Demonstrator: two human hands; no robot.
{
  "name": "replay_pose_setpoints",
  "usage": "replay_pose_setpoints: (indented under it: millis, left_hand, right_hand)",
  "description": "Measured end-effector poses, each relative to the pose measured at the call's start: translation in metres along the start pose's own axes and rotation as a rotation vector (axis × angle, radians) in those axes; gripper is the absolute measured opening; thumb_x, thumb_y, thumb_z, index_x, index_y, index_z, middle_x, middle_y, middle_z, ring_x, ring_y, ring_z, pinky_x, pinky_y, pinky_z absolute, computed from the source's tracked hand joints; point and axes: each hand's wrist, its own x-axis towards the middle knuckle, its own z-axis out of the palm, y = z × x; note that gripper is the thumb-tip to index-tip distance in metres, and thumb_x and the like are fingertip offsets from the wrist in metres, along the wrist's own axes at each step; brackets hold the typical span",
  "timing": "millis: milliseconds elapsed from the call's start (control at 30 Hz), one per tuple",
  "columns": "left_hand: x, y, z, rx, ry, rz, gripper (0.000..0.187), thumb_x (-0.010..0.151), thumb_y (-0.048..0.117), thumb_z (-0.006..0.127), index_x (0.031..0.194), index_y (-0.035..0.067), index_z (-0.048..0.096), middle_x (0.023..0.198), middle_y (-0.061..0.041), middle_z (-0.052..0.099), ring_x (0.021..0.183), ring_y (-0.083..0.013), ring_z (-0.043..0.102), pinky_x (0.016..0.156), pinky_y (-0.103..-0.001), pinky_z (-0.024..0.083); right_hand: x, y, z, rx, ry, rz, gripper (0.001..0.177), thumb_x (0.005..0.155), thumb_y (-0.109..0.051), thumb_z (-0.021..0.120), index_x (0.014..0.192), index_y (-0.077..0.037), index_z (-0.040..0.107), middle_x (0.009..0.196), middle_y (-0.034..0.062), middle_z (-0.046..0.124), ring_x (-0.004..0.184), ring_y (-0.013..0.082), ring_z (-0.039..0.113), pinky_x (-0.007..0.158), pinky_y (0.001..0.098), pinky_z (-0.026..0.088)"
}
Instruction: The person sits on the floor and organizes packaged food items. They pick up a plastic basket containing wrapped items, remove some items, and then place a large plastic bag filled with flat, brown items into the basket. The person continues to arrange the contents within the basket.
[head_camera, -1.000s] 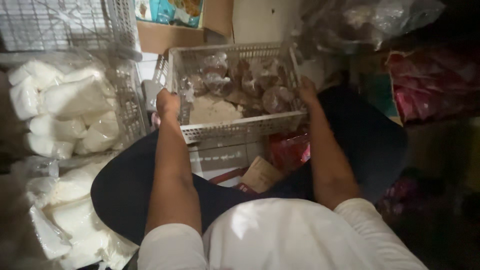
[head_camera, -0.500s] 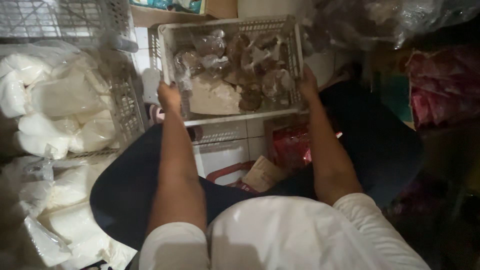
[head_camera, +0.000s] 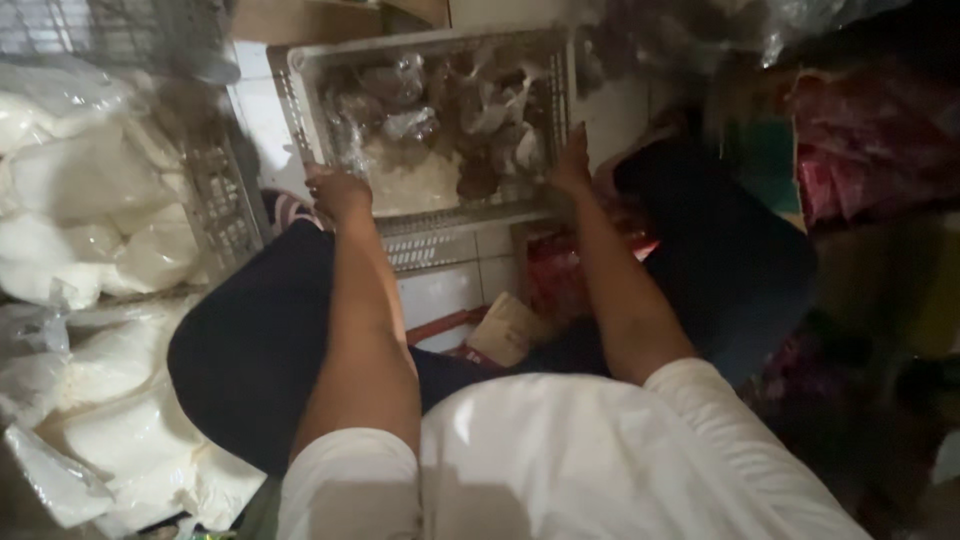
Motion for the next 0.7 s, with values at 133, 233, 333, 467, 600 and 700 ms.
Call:
replay_pose_setpoints:
  millis: [133,233,333,467,600,700]
  left_hand:
    - [-0.003,-0.002,0.006,-0.056,0.168,0.094,0.088,0.097,0.034,0.063,0.156,-0.013,0.018,0.157,-0.036,0.027,0.143,-0.0475,0.036,0.116,-0.050,0.034]
    - [-0.017,-0.005,-0.005,0.162,0.169,0.294,0.080,0.098,0.035,0.062,0.153,-0.007,0.023,0.160,-0.029,0.032,0.144,-0.0512,0.036,0.115,-0.051,0.035]
    - [-0.038,0.013,-0.038,-0.063,-0.102,0.287,0.094,0.094,0.039,0.062,0.161,-0.002,0.011,0.147,-0.027,0.049,0.133,-0.0409,0.052,0.110,-0.047,0.041]
    - [-0.101,0.052,-0.103,0.045,-0.154,0.812,0.042,0.103,0.031,0.056,0.141,0.014,0.063,0.144,-0.027,0.057,0.129,-0.0429,0.058,0.108,-0.047,0.047]
    - [-0.183,0.046,-0.169,0.078,-0.065,0.947,0.048,0.103,0.034,0.055,0.142,0.005,0.055,0.137,-0.026,0.061,0.127,-0.0419,0.058,0.105,-0.049,0.047]
    - [-0.220,0.014,-0.199,-0.004,-0.056,1.124,0.052,0.105,0.032,0.057,0.144,-0.001,0.052,0.135,-0.029,0.062,0.126,-0.0414,0.060,0.105,-0.047,0.047]
  right_hand:
    - [-0.002,-0.012,-0.004,-0.047,0.012,0.001,0.080,0.103,-0.044,0.050,0.162,-0.003,0.014,0.169,0.0216,0.011,0.155,0.0377,0.013,0.124,0.0445,0.019]
    - [-0.009,-0.014,-0.001,-0.055,0.008,0.003,0.084,0.104,-0.050,0.048,0.162,-0.003,0.012,0.169,0.0218,0.007,0.156,0.0385,0.009,0.125,0.0453,0.017]
    - [-0.014,-0.008,0.006,-0.062,0.005,0.005,0.087,0.105,-0.056,0.046,0.163,-0.003,0.010,0.170,0.0221,0.004,0.157,0.0393,0.006,0.126,0.0462,0.015]
    - [-0.023,0.006,0.023,-0.065,-0.019,0.041,0.092,0.106,-0.064,0.044,0.163,-0.002,0.007,0.170,0.0224,-0.001,0.158,0.0403,0.001,0.127,0.0473,0.012]
    - [-0.031,0.003,0.017,-0.062,-0.020,0.034,0.087,0.103,-0.066,0.044,0.164,-0.009,0.020,0.175,0.0206,0.002,0.161,0.0383,0.008,0.128,0.0477,0.023]
    - [-0.044,-0.003,0.014,-0.176,-0.084,0.105,0.100,0.088,-0.068,0.060,0.163,-0.017,0.020,0.172,0.0170,0.004,0.159,0.0343,0.009,0.125,0.0550,0.018]
